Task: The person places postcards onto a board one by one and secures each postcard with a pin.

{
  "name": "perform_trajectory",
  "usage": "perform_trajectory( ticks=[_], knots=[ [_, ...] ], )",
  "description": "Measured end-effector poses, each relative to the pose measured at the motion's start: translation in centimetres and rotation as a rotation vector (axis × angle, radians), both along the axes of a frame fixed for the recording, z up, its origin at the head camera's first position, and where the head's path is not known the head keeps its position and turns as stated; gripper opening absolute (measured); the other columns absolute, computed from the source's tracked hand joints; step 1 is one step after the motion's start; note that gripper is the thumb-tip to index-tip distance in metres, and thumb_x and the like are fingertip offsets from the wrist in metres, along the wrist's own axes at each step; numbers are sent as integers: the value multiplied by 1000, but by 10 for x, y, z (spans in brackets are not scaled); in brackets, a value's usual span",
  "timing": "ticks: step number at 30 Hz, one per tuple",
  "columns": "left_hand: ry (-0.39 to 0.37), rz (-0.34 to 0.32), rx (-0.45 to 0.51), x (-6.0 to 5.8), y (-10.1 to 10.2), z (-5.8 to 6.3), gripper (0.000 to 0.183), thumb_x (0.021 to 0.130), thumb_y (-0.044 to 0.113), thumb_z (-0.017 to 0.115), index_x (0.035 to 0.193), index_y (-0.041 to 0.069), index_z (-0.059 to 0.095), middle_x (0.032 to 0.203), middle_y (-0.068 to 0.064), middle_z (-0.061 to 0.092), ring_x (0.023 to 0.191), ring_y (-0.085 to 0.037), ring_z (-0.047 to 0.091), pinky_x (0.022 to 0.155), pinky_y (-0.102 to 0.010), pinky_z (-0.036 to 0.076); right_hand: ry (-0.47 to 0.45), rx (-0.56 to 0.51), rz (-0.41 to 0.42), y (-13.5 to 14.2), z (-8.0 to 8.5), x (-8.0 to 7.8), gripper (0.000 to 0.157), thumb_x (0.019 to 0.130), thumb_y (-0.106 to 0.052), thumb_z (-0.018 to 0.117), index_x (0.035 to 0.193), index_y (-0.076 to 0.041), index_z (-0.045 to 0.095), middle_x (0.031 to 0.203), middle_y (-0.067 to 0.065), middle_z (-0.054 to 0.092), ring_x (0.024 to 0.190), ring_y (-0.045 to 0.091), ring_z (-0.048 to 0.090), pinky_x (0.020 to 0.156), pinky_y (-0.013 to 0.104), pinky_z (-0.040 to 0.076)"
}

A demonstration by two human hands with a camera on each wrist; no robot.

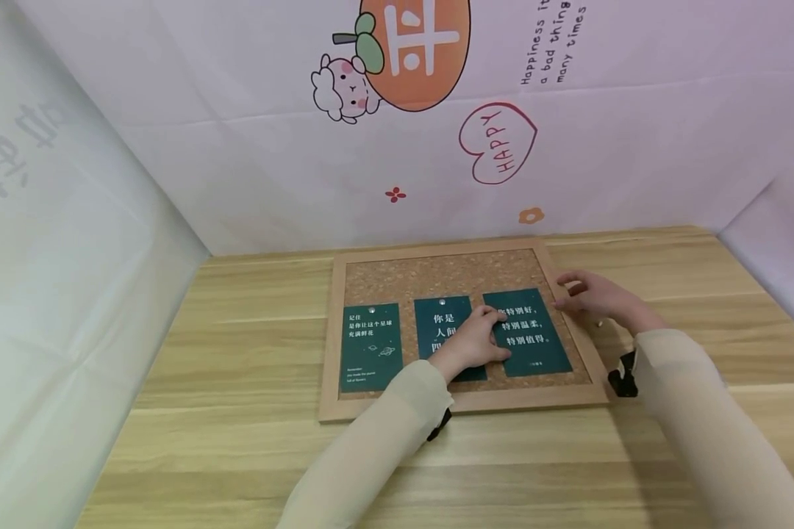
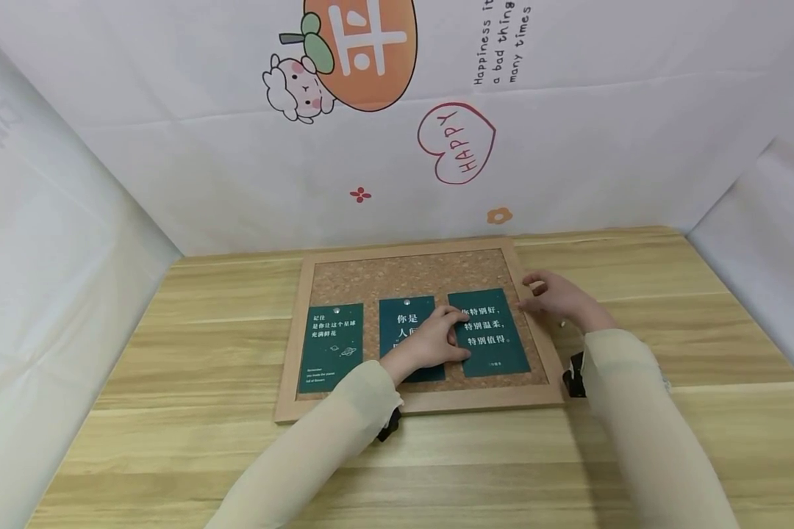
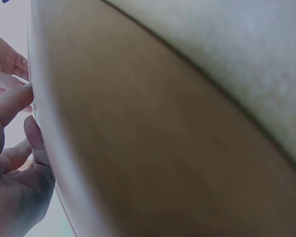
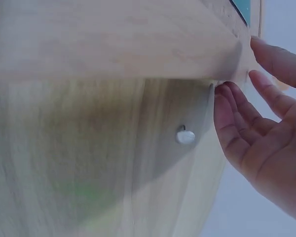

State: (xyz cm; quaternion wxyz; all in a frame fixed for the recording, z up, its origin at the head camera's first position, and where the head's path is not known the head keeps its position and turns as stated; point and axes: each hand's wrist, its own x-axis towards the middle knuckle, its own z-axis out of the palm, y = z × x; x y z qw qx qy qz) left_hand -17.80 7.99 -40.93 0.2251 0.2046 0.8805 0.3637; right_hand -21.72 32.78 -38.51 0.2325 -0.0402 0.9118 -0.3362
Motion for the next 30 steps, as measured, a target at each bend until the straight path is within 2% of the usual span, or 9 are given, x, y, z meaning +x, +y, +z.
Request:
perform_trajectory(
  ticks=[4, 8, 11, 14, 24, 30],
  knots=[
    [5, -7, 1, 0, 0, 0, 58, 88, 17, 69, 141, 12, 45, 147, -4, 35, 74, -5, 46, 66, -18, 40, 34, 15, -7, 5, 3, 2, 57, 98, -21, 52, 139, 11, 31, 132, 41, 39, 115, 48, 49, 90, 50, 49],
    [7, -12, 3, 0, 0, 2, 58, 88, 17, 69, 142, 12, 45, 147, -5, 35, 73, -5, 45, 66, -17, 40, 71, 48, -18, 11, 5, 2, 50, 97, -20, 53, 132, 13, 41, 116, 35, 53, 95, 35, 60, 77, 40, 53],
    [2, -10, 8, 1, 0, 2, 58, 88, 17, 69, 142, 11, 45, 147, -5, 34, 73, -5, 46, 66, -18, 40, 73, 65, -19, 17, 5, 2, 44, 97, -20, 54, 124, 14, 47, 96, 23, 60, 79, 22, 58, 69, 34, 50],
    [-6, -8, 14, 1, -1, 2, 59, 88, 17, 69, 142, 11, 45, 148, -5, 34, 74, -5, 46, 66, -18, 40, 67, 71, -5, 22, 4, 4, 40, 97, -18, 53, 120, 15, 49, 84, 11, 59, 71, 16, 51, 64, 32, 44],
    [-2, -7, 16, 1, -1, 0, 58, 89, 17, 68, 141, 12, 45, 148, -4, 34, 74, -5, 46, 67, -18, 40, 30, 113, 13, 39, 1, 14, 41, 94, -25, 59, 115, 10, 55, 81, 4, 57, 69, 13, 48, 66, 30, 41],
    [-6, -7, 12, 0, -1, 0, 58, 89, 18, 68, 142, 13, 45, 148, -4, 33, 74, -5, 46, 67, -19, 40, 16, 134, 20, 46, -2, 16, 43, 93, -28, 62, 115, 9, 56, 93, 11, 62, 76, 13, 52, 68, 29, 44]
  ],
)
